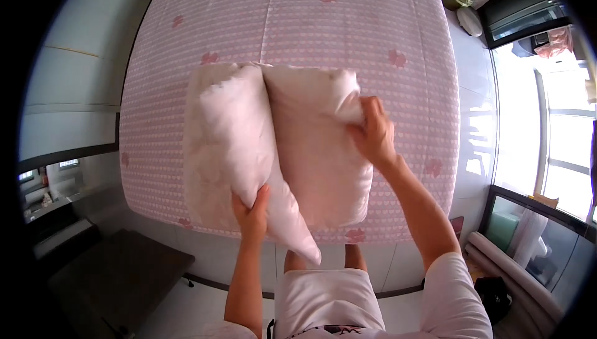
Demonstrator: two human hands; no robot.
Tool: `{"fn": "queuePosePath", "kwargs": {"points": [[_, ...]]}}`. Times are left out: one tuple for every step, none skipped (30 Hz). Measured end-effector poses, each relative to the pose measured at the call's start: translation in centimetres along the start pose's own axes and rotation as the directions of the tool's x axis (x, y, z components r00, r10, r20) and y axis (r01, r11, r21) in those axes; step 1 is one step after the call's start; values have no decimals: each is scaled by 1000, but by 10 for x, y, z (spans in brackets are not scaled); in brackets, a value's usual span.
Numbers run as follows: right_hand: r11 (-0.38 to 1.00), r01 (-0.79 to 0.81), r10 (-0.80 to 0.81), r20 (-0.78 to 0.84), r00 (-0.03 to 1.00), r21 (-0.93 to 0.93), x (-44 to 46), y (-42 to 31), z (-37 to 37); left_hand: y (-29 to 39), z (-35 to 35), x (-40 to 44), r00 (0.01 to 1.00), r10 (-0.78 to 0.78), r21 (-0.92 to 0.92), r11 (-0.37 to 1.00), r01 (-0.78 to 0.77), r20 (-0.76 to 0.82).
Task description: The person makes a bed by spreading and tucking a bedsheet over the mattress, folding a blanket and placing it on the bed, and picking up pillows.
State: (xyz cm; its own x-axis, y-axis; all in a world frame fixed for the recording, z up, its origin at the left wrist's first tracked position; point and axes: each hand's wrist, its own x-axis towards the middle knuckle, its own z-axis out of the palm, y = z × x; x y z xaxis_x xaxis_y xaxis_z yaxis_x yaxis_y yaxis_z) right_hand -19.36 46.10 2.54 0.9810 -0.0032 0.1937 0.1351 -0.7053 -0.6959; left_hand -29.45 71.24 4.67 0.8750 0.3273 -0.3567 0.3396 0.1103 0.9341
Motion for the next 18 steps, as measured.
{"fn": "queuePosePath", "kwargs": {"points": [[970, -243, 244, -16, 970, 11, 5, 33, 12, -9, 8, 3, 1000, 22, 73, 997, -21, -8], [881, -471, 472, -26, 881, 27, 5, 71, 25, -22, 19, 10, 998, 40, 182, 982, -50, 56], [720, -637, 647, 64, 760, 275, -4, 114, 35, -40, 37, 18, 998, 14, 182, 983, -24, 58], [476, -737, 761, 195, 619, 481, -9, 144, 35, -48, 53, 24, 992, 30, 192, 980, -54, 123], [482, -731, 759, 187, 624, 482, -8, 149, 28, -69, 67, 33, 984, 132, 216, 964, -154, 116], [399, -789, 811, 223, 541, 467, -13, 151, 23, -78, 79, 37, 987, 130, 311, 938, -152, 93], [307, -842, 854, 262, 449, 443, -21, 152, 20, -74, 89, 39, 986, 125, 320, 935, -154, 110], [302, -849, 858, 265, 440, 433, -33, 156, 24, -67, 95, 38, 986, 114, 330, 932, -150, 125], [387, -851, 799, 331, 502, 356, -46, 158, 31, -61, 96, 34, 987, 101, 334, 933, -136, 122], [470, -836, 732, 403, 549, 285, -63, 159, 39, -54, 96, 31, 983, 139, 308, 936, -170, 120], [519, -790, 662, 431, 613, 326, -90, 152, 47, -45, 98, 29, 976, 181, 279, 938, -208, 119], [567, -736, 583, 450, 676, 371, -118, 141, 52, -33, 102, 24, 977, 176, 278, 939, -203, 119], [497, -848, 643, 577, 504, 186, -131, 117, 45, -21, 107, 18, 957, 222, 227, 938, -262, 185], [417, -909, 686, 662, 303, -17, -143, 92, 38, -17, 112, 14, 931, 271, 173, 933, -317, 245], [336, -924, 706, 601, 375, 182, -178, 89, 53, -25, 123, 12, 890, 326, 282, 864, -417, 318], [250, -892, 733, 527, 429, 377, -206, 92, 69, -37, 137, 12, 843, 364, 378, 772, -511, 397], [247, -895, 732, 534, 423, 370, -212, 91, 74, -45, 152, 15, 829, 294, 358, 796, -488, 477], [52, -802, 830, 422, 366, 594, -217, 92, 75, -55, 165, 16, 802, 226, 337, 820, -463, 553]]}}
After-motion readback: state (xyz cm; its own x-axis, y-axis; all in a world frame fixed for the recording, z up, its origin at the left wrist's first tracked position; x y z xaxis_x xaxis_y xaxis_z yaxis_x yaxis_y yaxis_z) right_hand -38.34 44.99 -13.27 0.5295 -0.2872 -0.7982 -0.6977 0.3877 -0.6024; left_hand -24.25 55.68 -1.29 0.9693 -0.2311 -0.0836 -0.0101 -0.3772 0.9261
